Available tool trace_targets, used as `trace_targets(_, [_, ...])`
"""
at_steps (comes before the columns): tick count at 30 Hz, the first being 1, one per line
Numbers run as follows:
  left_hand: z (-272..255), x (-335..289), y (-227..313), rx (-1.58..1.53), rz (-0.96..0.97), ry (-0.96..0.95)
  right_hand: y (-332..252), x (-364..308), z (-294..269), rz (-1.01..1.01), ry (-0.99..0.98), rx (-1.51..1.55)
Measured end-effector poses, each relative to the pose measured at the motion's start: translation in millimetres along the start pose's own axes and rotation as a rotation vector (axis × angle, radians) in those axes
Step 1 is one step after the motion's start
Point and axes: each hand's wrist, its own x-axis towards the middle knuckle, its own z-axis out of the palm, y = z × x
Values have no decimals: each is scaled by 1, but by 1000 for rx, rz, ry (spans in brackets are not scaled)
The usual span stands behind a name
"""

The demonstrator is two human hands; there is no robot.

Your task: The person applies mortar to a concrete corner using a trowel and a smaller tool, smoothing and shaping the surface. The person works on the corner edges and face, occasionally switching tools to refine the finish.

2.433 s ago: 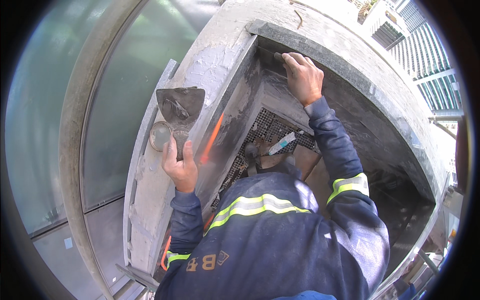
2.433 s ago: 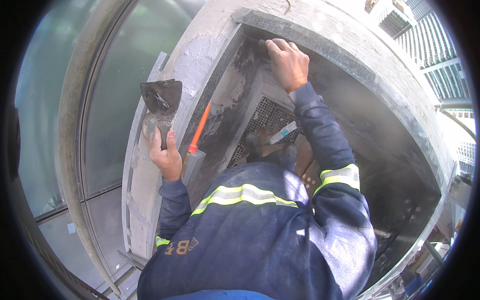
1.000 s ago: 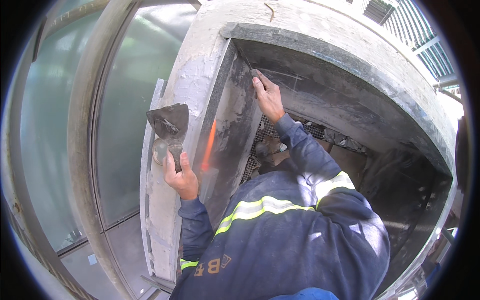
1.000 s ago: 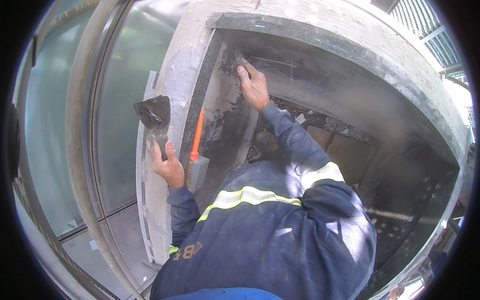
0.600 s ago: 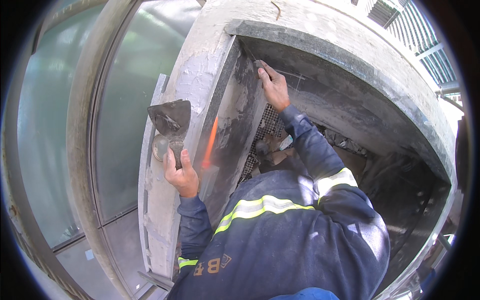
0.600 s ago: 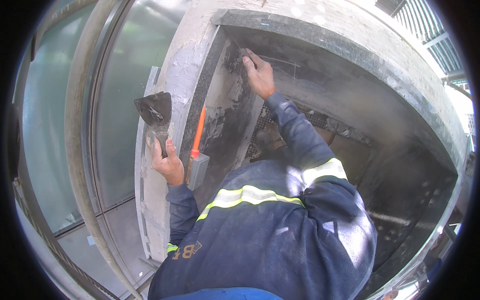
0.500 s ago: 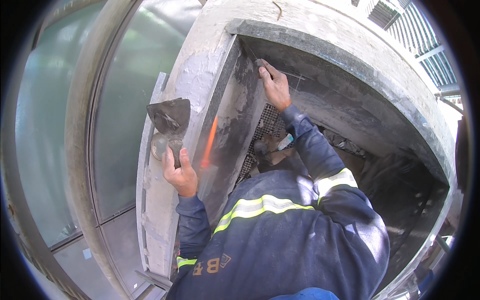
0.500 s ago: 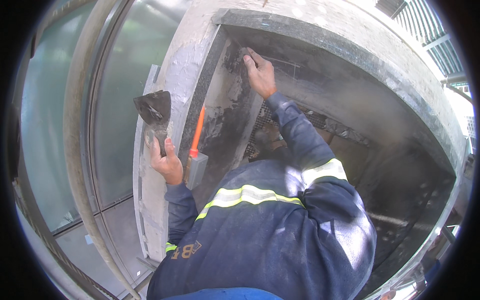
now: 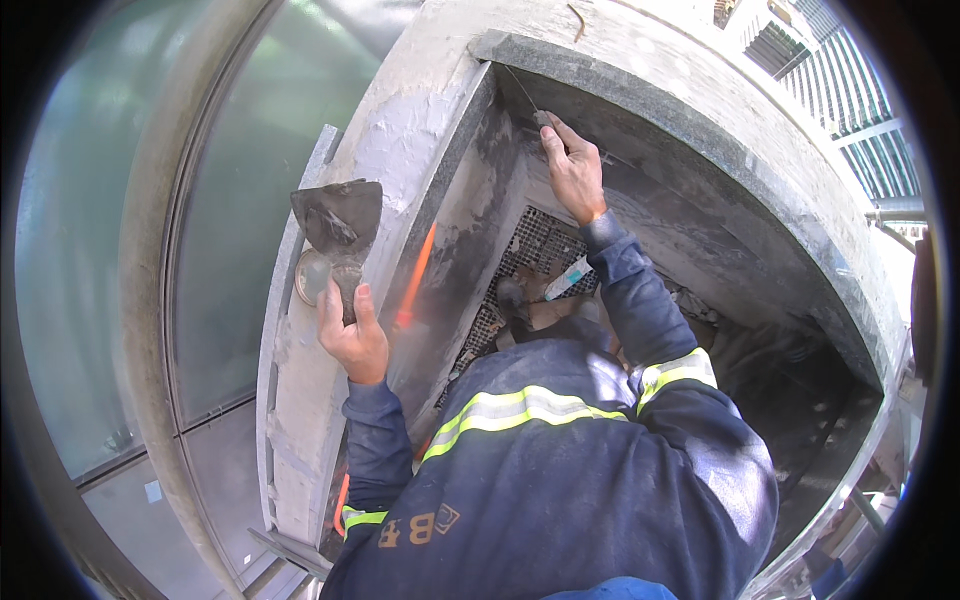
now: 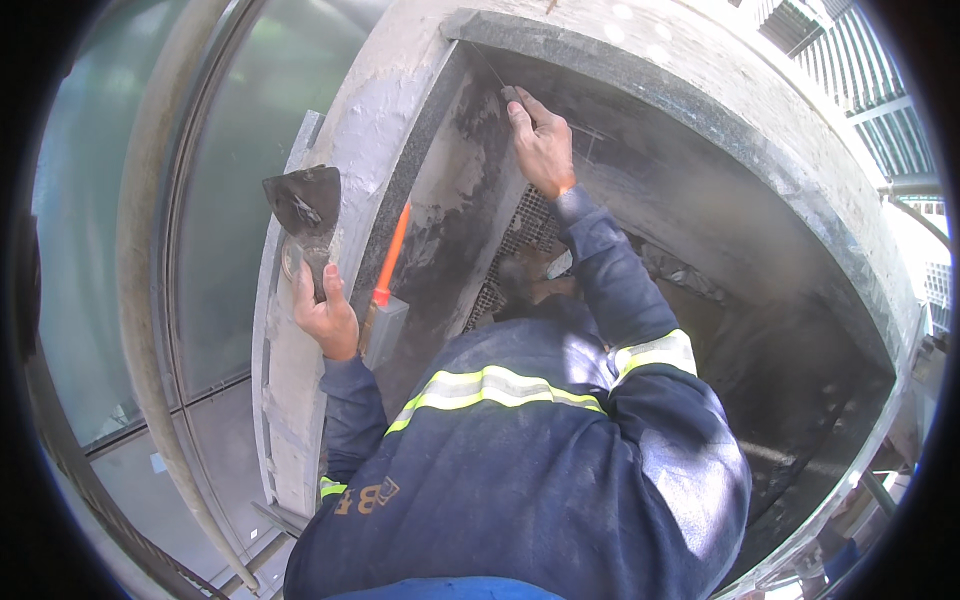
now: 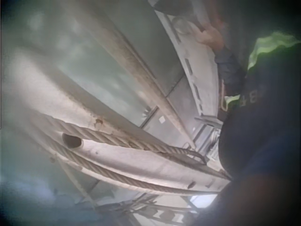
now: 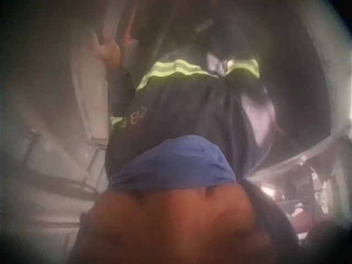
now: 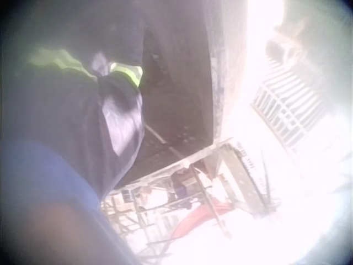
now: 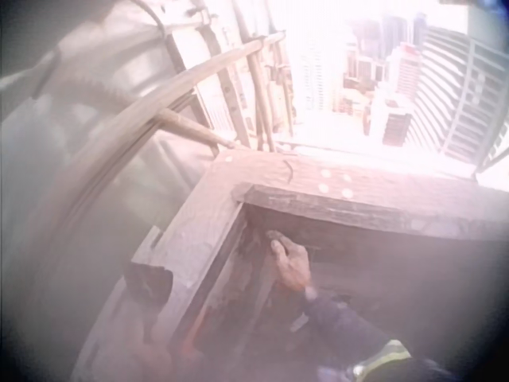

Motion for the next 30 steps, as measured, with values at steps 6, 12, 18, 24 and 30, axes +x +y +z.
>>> trace_targets(6, [2, 1, -5, 28, 49, 28, 34, 7, -4, 131, -78, -245])
trace_targets(12, [3, 0, 1, -7, 32, 48, -8, 9, -16, -11, -58, -21])
trace_targets(18, [4, 3, -7, 0, 78, 68, 37, 14, -8, 90, -124, -257])
trace_targets(24, [4, 0, -2, -16, -8, 48, 19, -2, -21, -35, -89, -80])
trace_targets(30, [2, 1, -5, 28, 75, 44, 17, 6, -9, 23, -111, 53])
